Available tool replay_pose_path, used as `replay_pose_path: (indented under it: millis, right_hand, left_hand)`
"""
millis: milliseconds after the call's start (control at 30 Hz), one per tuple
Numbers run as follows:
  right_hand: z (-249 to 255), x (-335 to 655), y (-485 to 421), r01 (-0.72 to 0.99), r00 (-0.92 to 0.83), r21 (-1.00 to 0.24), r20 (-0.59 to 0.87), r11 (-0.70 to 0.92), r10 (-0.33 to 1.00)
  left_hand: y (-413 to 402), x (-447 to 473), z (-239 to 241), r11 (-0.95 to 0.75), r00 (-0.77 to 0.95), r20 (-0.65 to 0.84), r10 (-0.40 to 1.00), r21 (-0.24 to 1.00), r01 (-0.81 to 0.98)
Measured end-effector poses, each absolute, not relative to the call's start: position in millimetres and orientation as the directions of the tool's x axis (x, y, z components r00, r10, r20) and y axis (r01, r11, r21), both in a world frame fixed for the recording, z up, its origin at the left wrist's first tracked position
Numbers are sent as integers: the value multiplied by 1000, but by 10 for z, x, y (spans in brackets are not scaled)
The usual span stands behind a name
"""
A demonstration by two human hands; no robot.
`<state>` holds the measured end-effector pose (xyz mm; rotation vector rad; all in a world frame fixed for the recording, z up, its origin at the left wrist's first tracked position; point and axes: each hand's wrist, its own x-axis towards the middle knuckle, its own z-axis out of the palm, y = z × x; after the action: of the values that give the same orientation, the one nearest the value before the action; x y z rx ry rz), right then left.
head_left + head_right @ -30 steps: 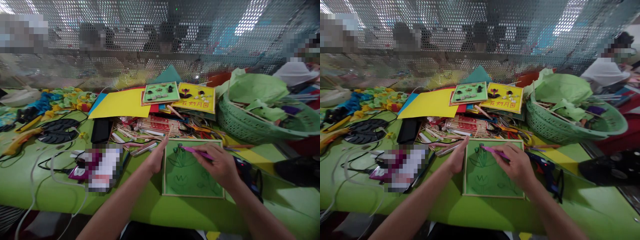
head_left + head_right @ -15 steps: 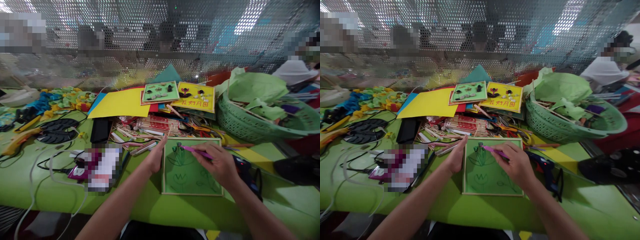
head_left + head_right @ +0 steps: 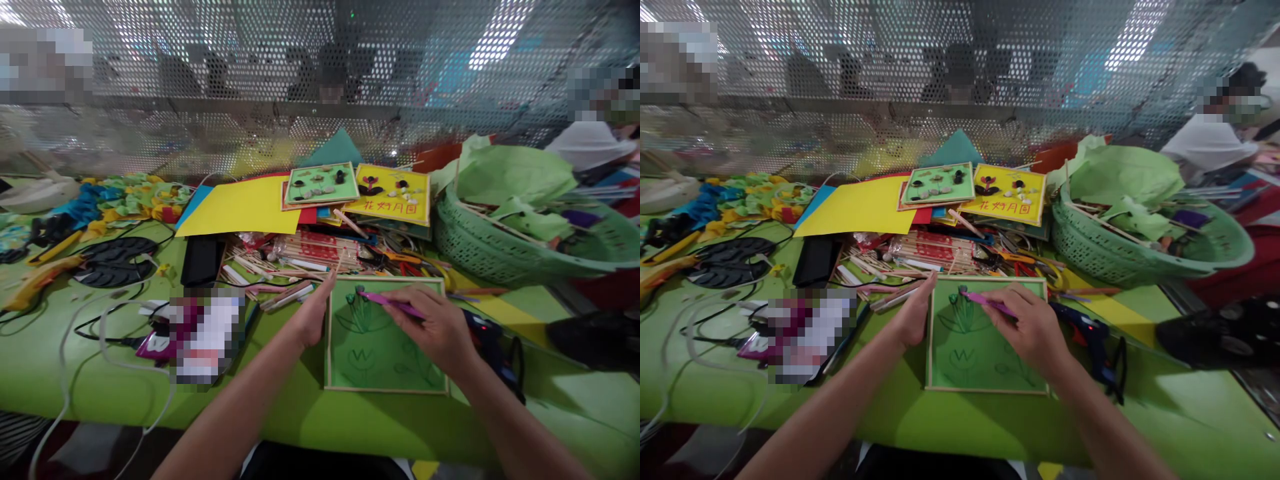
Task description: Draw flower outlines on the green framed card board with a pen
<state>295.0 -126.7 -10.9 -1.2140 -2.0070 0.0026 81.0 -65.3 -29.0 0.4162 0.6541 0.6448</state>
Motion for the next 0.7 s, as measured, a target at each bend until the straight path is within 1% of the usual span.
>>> replay_pose_path:
  millis: [100,300,467,633,700]
  right_hand:
    - [-109,2945,-1263,749,-243,-370,617,549,748]
    - [-111,2928,-1257,752,-216,-382,626,536,749]
    - [-126,2932,-1259,761,-227,-361,631,540,742]
    - [-112,2935,-1265,759,-236,-370,610,535,756]
    - [-105,2934,-1263,759,-236,-372,607,534,759]
  left_hand:
    - [-646,808,-314,716,582,-435,688,536,-446]
    - [-645,803,-325,739,621,-435,652,547,-393]
    - [-650,812,-284,754,630,-449,633,540,-373]
    - [-657,815,-255,718,545,-474,691,535,-446]
    - [-657,810,-278,718,542,-476,692,532,-449]
